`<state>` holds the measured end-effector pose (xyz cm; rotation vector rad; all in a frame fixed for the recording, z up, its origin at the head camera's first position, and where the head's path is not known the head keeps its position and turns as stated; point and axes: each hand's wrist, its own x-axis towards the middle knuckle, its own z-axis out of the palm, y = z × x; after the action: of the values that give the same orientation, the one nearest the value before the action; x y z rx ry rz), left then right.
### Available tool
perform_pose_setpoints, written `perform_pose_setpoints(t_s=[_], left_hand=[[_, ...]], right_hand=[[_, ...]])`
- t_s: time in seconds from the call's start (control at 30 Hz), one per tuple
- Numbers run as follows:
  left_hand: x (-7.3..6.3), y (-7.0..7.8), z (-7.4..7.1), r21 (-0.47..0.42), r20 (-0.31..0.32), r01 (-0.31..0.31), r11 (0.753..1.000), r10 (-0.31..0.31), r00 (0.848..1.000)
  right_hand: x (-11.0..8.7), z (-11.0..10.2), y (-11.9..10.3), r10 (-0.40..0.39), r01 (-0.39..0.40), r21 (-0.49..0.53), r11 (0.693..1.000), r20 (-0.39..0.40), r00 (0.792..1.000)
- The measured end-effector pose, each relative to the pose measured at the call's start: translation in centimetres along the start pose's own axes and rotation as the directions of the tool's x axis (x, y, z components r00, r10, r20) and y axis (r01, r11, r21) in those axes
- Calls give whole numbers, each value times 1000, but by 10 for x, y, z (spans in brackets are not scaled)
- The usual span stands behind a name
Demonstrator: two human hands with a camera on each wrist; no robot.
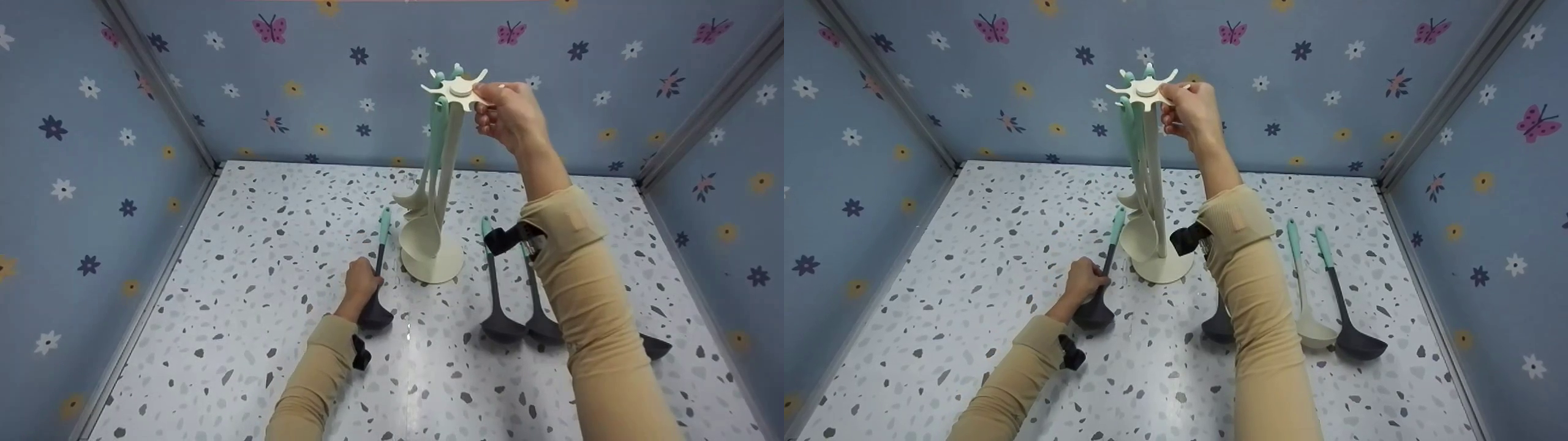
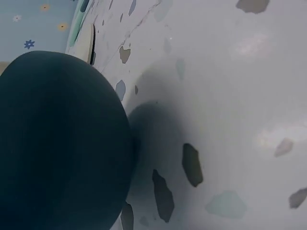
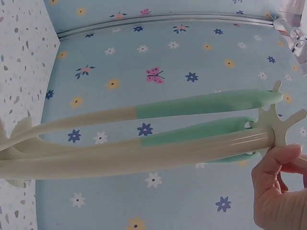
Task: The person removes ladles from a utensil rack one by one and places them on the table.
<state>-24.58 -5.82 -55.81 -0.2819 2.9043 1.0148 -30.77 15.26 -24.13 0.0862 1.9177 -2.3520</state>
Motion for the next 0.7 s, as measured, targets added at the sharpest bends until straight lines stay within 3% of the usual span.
perform_pose_setpoints(t_s=[0.17,0.43,0.7], left_hand=[[1,1,1,36,1,-3,999,3,1000],[1,3,0,49,44,43,998,-45,998],[-3,4,2,81,13,10,997,-12,1000]], right_hand=[[0,0,0,4,-4,-5,1000,-3,1000],[0,0,-1,12,-12,3,1000,-2,1000],[0,0,-1,-1,1,0,1000,3,1000]])
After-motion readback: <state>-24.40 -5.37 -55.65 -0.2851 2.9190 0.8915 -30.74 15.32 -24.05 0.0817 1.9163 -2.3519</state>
